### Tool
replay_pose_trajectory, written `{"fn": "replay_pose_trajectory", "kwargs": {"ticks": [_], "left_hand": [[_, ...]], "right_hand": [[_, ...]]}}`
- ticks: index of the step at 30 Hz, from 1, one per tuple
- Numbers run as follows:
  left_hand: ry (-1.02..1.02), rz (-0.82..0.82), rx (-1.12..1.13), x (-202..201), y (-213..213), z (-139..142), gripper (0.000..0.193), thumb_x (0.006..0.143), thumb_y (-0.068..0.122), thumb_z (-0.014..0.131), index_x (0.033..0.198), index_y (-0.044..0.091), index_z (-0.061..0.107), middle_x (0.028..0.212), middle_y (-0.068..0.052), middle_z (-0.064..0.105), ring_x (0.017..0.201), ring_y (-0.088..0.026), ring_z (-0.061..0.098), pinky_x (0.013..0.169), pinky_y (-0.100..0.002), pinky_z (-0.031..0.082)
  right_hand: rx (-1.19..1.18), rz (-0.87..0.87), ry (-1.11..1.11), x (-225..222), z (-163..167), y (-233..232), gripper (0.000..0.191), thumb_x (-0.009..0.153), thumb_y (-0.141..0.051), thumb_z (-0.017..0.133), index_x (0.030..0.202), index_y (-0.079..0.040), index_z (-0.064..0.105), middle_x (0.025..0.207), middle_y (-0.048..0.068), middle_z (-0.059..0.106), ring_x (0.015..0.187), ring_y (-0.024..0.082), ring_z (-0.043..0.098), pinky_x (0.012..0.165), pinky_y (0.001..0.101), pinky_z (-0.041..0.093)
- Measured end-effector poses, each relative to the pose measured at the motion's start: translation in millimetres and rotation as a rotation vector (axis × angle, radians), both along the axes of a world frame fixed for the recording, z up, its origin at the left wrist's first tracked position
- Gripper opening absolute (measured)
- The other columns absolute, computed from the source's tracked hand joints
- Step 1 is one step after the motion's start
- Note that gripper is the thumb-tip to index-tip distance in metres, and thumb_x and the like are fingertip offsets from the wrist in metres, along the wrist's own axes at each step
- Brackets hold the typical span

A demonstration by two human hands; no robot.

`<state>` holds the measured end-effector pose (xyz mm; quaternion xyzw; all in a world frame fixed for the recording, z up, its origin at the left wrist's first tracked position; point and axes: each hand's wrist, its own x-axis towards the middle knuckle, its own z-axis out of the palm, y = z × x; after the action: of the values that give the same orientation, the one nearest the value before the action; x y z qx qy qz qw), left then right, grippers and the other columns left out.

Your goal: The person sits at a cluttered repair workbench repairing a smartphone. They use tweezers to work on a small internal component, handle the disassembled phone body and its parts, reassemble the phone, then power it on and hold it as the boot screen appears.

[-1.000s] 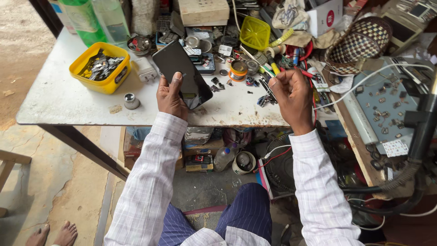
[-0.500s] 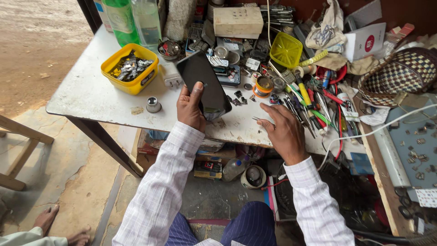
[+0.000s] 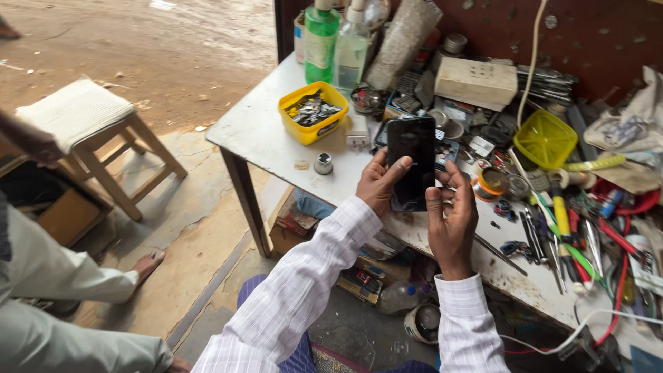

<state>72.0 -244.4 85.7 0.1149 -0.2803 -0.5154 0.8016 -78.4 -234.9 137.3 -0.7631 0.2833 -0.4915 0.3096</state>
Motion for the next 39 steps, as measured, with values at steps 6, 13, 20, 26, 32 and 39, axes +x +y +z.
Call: {"fn": "replay_pose_trajectory", "kwargs": {"ticks": [6, 13, 20, 26, 32, 39], "left_hand": [[-0.062, 0.006, 0.045, 13, -1, 7, 0.049, 0.098, 0.014, 0.073, 0.139, 0.002, 0.049, 0.113, -0.011, 0.072, 0.095, -0.018, 0.072, 0.081, -0.033, 0.063], [-0.143, -0.009, 0.06, 15, 8, 16, 0.047, 0.099, 0.015, 0.073, 0.138, 0.002, 0.05, 0.115, -0.011, 0.072, 0.097, -0.018, 0.072, 0.081, -0.035, 0.064], [-0.173, -0.05, 0.032, 13, 13, 15, 0.039, 0.102, 0.015, 0.069, 0.135, 0.003, 0.052, 0.116, -0.012, 0.071, 0.099, -0.019, 0.073, 0.084, -0.038, 0.065], [-0.179, -0.082, 0.02, 10, 12, 4, 0.038, 0.102, 0.016, 0.069, 0.134, 0.003, 0.052, 0.117, -0.011, 0.07, 0.101, -0.018, 0.072, 0.086, -0.034, 0.063], [-0.265, 0.023, -0.04, 6, 6, -2, 0.04, 0.105, 0.015, 0.069, 0.138, 0.0, 0.054, 0.12, -0.01, 0.069, 0.105, -0.015, 0.068, 0.09, -0.03, 0.059], [-0.247, 0.084, -0.023, 17, 34, -2, 0.04, 0.104, 0.015, 0.07, 0.138, 0.0, 0.055, 0.122, -0.008, 0.069, 0.108, -0.014, 0.066, 0.094, -0.03, 0.056]], "right_hand": [[-0.243, -0.026, 0.135, 4, 1, 1, 0.075, 0.1, -0.038, 0.069, 0.155, 0.003, 0.039, 0.139, 0.023, 0.058, 0.124, 0.032, 0.06, 0.098, 0.0406, 0.052], [-0.29, -0.012, 0.165, 1, -9, -5, 0.066, 0.103, -0.028, 0.066, 0.155, 0.003, 0.039, 0.149, 0.024, 0.052, 0.136, 0.038, 0.053, 0.107, 0.0451, 0.047], [-0.176, 0.018, 0.117, -1, -11, -1, 0.065, 0.1, -0.02, 0.065, 0.155, 0.003, 0.038, 0.148, 0.024, 0.052, 0.134, 0.035, 0.055, 0.105, 0.0439, 0.048], [0.12, 0.087, 0.004, 1, -4, 4, 0.071, 0.095, -0.025, 0.066, 0.153, 0.0, 0.034, 0.143, 0.02, 0.051, 0.118, 0.026, 0.061, 0.085, 0.0378, 0.06], [-0.065, 0.071, 0.019, -3, -7, 2, 0.071, 0.095, -0.025, 0.073, 0.15, 0.003, 0.038, 0.133, 0.019, 0.058, 0.117, 0.024, 0.061, 0.096, 0.0365, 0.054], [0.253, 0.102, -0.178, -8, -19, -11, 0.054, 0.102, -0.024, 0.063, 0.148, -0.004, 0.044, 0.113, 0.005, 0.065, 0.08, 0.007, 0.055, 0.064, 0.0216, 0.045]]}}
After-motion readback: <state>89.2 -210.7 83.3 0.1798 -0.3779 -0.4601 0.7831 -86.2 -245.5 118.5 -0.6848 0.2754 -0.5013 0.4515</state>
